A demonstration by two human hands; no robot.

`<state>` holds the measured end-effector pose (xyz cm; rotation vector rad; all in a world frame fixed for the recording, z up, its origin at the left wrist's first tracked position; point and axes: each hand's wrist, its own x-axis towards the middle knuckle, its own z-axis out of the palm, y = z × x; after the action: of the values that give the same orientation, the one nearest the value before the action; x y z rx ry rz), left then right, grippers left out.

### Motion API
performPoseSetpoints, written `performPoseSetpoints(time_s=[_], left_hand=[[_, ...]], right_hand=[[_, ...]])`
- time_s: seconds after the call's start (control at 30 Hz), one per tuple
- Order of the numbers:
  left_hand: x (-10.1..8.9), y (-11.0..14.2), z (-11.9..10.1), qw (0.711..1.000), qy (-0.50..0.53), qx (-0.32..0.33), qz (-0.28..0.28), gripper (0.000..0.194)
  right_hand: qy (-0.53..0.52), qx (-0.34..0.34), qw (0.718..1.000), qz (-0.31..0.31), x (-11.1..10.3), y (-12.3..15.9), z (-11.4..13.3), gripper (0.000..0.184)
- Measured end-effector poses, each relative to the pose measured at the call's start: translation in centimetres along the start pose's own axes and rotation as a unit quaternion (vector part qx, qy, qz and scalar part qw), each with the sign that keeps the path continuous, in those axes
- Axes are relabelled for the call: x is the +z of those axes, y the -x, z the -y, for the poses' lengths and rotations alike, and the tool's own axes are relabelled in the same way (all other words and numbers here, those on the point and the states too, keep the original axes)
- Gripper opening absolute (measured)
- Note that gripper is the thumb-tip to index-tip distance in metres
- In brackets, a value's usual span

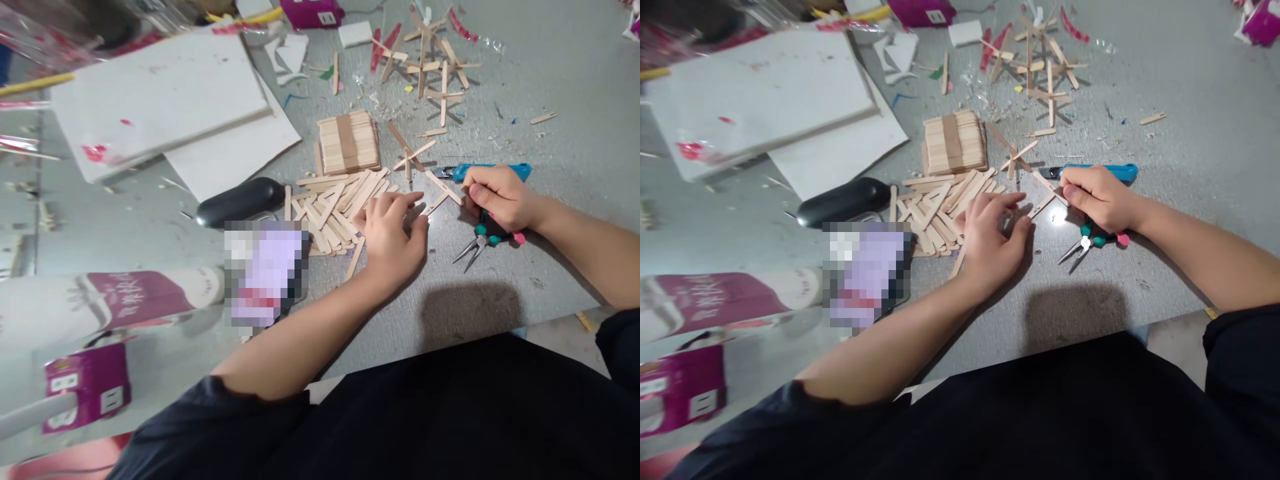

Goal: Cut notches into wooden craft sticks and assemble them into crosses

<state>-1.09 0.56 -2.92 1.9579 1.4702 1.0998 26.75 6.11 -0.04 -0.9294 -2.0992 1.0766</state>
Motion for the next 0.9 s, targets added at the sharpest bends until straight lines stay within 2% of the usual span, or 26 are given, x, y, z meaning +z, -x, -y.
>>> performPoseSetpoints(time_s=[0.07, 0.13, 0.23, 0.3, 0.37, 0.47, 0.57, 0.67, 0.77, 0.83, 0.87, 0.9], left_hand=[[-0.4, -0.6, 0.3, 0.998, 0.016, 0.021, -0.052, 0.034], [-1.1, -1.6, 0.9, 0.995, 0.029, 0.030, -0.085, 0.030], [-2.6, -3.4, 2.6, 0.999, -0.005, -0.009, -0.037, 0.027], [-3.6, -4.1, 3.7, 0.997, -0.077, -0.028, -0.003, 0.018], [-4.4, -4.2, 4.6, 0.987, -0.157, -0.028, 0.005, 0.010], [-5.2, -3.9, 5.3, 0.969, -0.237, -0.050, 0.052, 0.011], [-5.5, -4.0, 5.9, 0.961, -0.252, -0.067, 0.091, 0.015], [-5.9, -4.7, 6.4, 0.967, -0.231, -0.060, 0.093, 0.020], [-6.3, -5.1, 6.0, 0.980, -0.184, -0.054, 0.044, 0.024], [-6.1, -4.8, 5.0, 0.994, -0.085, -0.073, -0.006, 0.023], [-5.8, -4.4, 4.3, 0.996, -0.002, -0.091, -0.021, 0.020], [-5.4, -4.0, 3.5, 0.989, 0.092, -0.116, -0.013, 0.017]], right_hand=[[-0.004, 0.004, 1.000, -0.008, 0.0, -0.1, -0.2, 0.052], [-0.007, 0.007, 1.000, -0.012, 0.0, -0.3, -0.4, 0.051], [0.023, 0.007, 0.999, -0.030, 0.2, -0.6, -0.6, 0.047], [0.051, 0.006, 0.997, -0.057, 0.2, -0.8, -0.7, 0.046], [0.060, 0.005, 0.994, -0.086, 0.2, -0.9, -0.9, 0.046], [0.045, 0.004, 0.990, -0.132, 0.3, -1.2, -1.4, 0.053], [0.005, 0.000, 0.984, -0.181, 0.6, -1.8, -1.7, 0.062], [-0.064, -0.011, 0.970, -0.232, 1.2, -2.6, -1.2, 0.068], [-0.114, -0.028, 0.960, -0.254, 2.1, -2.7, 0.3, 0.066], [-0.121, -0.045, 0.960, -0.250, 3.2, -2.1, 1.4, 0.063], [-0.110, -0.054, 0.962, -0.246, 3.8, -1.7, 1.9, 0.061], [-0.087, -0.078, 0.965, -0.236, 4.5, -1.1, 2.2, 0.059]])
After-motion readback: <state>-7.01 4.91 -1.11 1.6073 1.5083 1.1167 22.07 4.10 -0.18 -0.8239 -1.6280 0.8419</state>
